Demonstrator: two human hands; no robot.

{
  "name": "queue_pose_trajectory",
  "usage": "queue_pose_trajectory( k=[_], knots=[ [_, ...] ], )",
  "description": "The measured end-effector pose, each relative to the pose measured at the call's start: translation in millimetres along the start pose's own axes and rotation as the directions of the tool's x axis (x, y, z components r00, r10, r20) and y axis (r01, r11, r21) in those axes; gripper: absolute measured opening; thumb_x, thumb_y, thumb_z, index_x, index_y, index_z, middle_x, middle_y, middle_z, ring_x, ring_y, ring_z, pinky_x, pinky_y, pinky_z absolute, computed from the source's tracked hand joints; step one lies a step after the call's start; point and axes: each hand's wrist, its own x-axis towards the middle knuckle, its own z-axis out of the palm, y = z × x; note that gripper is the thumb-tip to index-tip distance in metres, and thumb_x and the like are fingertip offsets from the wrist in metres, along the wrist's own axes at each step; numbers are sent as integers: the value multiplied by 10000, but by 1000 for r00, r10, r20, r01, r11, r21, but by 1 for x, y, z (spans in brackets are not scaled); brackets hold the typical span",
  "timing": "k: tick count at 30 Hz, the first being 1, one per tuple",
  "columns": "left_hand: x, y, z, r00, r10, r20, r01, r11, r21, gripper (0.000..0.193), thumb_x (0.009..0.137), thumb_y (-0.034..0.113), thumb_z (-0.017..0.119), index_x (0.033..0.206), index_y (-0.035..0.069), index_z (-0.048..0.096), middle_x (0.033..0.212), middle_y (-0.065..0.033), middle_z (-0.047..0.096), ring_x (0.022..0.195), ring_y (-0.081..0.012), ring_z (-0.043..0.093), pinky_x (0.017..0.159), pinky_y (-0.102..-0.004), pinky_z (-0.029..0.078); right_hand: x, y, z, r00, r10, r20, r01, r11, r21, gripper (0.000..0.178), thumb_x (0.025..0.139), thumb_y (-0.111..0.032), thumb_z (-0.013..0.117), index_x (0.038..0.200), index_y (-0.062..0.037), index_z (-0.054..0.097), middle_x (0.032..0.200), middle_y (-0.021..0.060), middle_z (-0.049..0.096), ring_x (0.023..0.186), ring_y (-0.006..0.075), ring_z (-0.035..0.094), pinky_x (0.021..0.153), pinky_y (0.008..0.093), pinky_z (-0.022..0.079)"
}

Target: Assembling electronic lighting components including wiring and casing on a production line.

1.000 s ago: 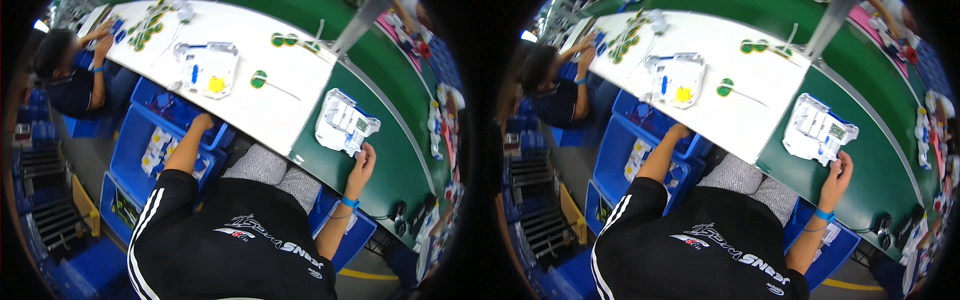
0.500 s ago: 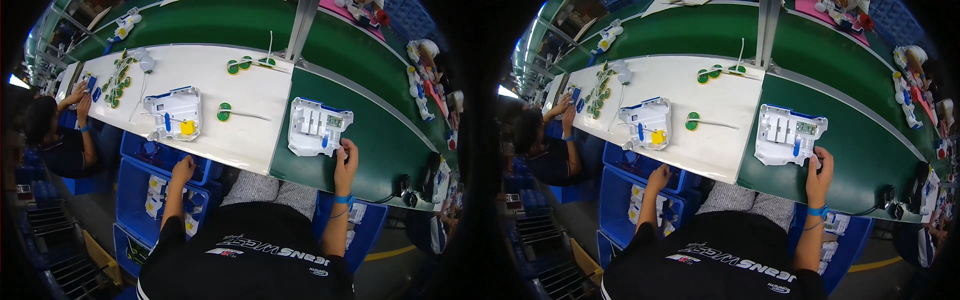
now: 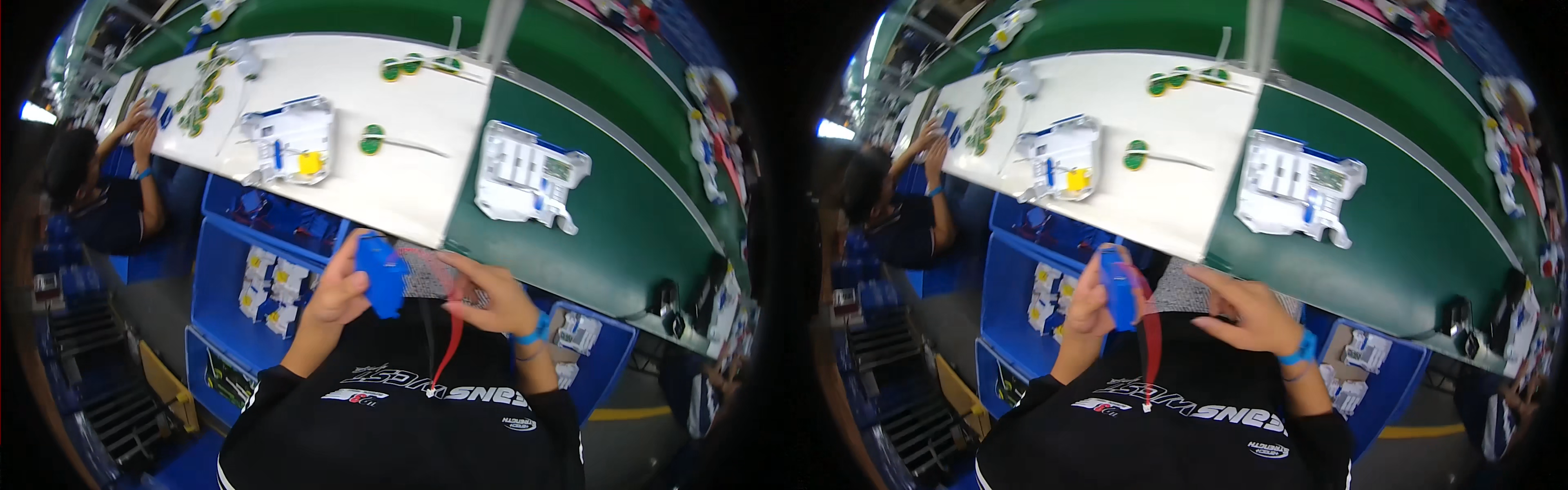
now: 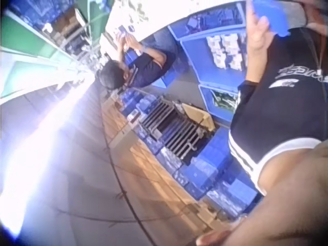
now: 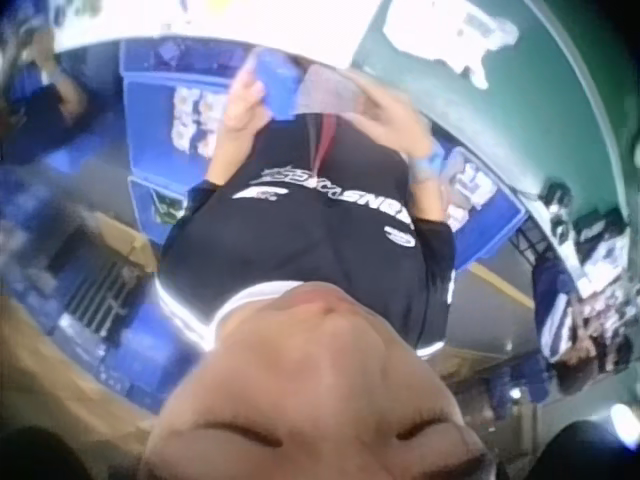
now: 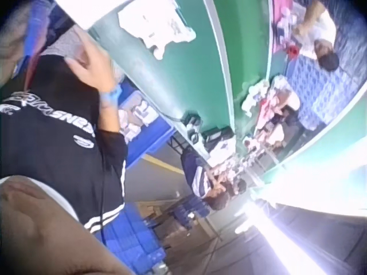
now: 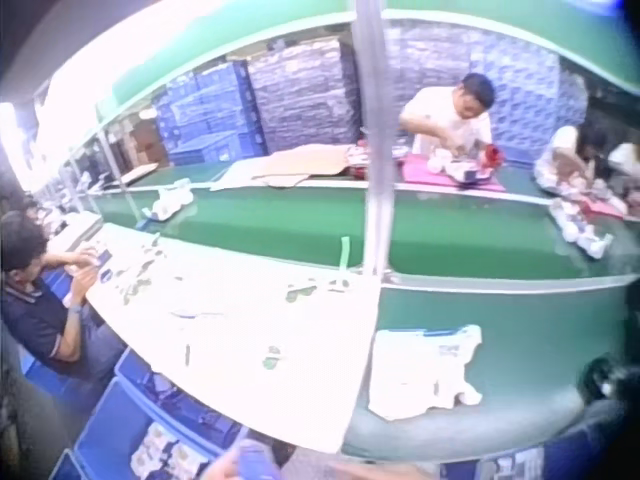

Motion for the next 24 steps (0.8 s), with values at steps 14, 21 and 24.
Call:
queue_pose_trajectory(
  k=[14,21,24],
  knots=[
    [85,-47,33,927,-373,38,262,717,646,385,1015,223,649,1356,61,574,1041,-27,644,857,-54,588,690,-201,474,-76,-30,-59,686,-141,-714,494,810,314,224,988,-161,666,905,32,587,691,108,612,468,137,566,402,246,435],
    [91,-48,32,984,-169,61,36,519,854,347,996,172,663,1314,46,605,984,-46,624,842,-117,582,738,-257,481,-54,-35,-54,697,-310,-647,580,774,254,179,946,-109,731,921,28,618,746,159,721,552,235,697,547,340,624],
    [109,-32,13,925,353,141,-190,109,976,339,937,128,682,1263,47,638,1134,-156,623,992,-266,613,825,-347,520,-51,-50,-59,758,-304,-577,442,890,112,92,876,-1,729,950,23,680,820,154,755,607,236,708,596,323,606]
  ],
)
